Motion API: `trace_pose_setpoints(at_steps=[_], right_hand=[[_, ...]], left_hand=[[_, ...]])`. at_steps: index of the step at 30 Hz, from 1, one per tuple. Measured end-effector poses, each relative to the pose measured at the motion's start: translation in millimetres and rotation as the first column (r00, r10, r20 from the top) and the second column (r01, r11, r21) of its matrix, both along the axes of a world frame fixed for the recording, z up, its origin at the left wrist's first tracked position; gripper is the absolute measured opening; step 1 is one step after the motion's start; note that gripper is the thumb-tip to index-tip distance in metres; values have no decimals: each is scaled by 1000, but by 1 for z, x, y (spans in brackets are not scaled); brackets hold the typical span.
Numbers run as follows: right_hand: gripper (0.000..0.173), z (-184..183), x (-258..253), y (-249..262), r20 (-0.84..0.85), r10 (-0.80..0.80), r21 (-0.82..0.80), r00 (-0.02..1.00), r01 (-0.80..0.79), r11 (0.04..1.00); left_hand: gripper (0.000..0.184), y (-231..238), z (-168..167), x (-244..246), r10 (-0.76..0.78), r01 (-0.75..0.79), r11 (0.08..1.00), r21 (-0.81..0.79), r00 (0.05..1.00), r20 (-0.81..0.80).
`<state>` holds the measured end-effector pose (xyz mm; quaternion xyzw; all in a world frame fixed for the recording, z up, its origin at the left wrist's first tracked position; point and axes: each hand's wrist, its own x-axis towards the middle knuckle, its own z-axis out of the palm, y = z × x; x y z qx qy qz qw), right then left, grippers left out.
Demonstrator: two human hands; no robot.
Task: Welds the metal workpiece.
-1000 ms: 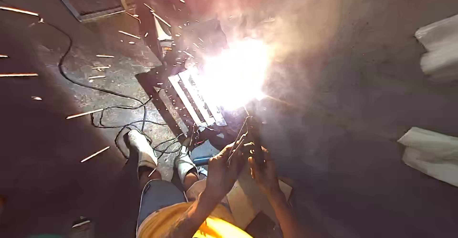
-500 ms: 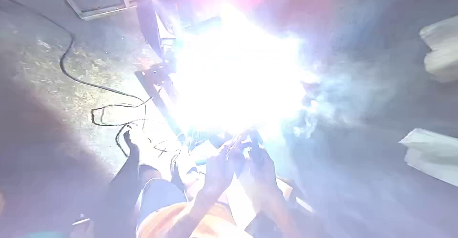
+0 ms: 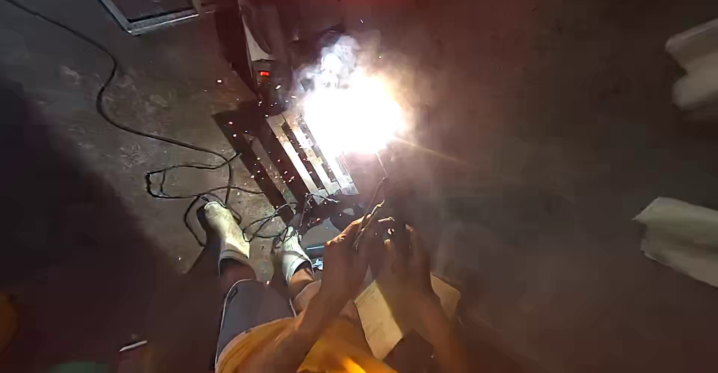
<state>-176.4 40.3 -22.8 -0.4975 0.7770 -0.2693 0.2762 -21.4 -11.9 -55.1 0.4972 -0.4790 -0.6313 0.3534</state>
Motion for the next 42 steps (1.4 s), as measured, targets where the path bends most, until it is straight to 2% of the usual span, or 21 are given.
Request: trace_pose_setpoints(at_steps=[5, 10, 15, 19, 22, 25, 30, 35, 37, 42], right_hand=[[48, -9, -4, -4, 50, 19, 5, 999, -20, 1000], [44, 2, 0, -3, 26, -22, 23, 999, 22, 999], [46, 5, 0, 1, 111, -75, 37, 991, 71, 997], [51, 4, 1, -1, -7, -41, 44, 999, 41, 998], [50, -1, -1, -2, -10, -46, 64, 999, 46, 997], [49, -5, -3, -2, -40, 17, 6, 999, -17, 1000], [50, -8, -5, -4, 30, 8, 9, 1000, -9, 1000], [44, -8, -4, -10, 24, 38, 25, 999, -38, 999], [46, -10, -5, -9, 23, 56, -20, 998, -55, 998], [48, -2, -3, -5, 40, -2, 4, 999, 1, 1000]], left_hand=[[30, -5, -2, 1, -5, 5, 1000, -7, 999, 37], [33, -2, 6, 6, -41, 44, 999, -17, 994, 105], [26, 0, 14, 5, 3, 2, 998, -61, 997, 82], [27, -3, 10, 1, 0, 2, 1000, -27, 998, 69], [29, -3, 3, 0, 7, -6, 1000, -18, 998, 59], [31, -3, -2, 0, -12, 13, 1000, -27, 999, 47], [30, -3, -7, -2, 17, -17, 1000, 3, 1000, -12], [31, -7, -7, 0, -30, 28, 997, 69, 999, 37], [31, -6, -10, 0, -13, 13, 999, 50, 1000, 15], [29, -3, 0, 1, 31, -30, 999, 12, 998, -58]])
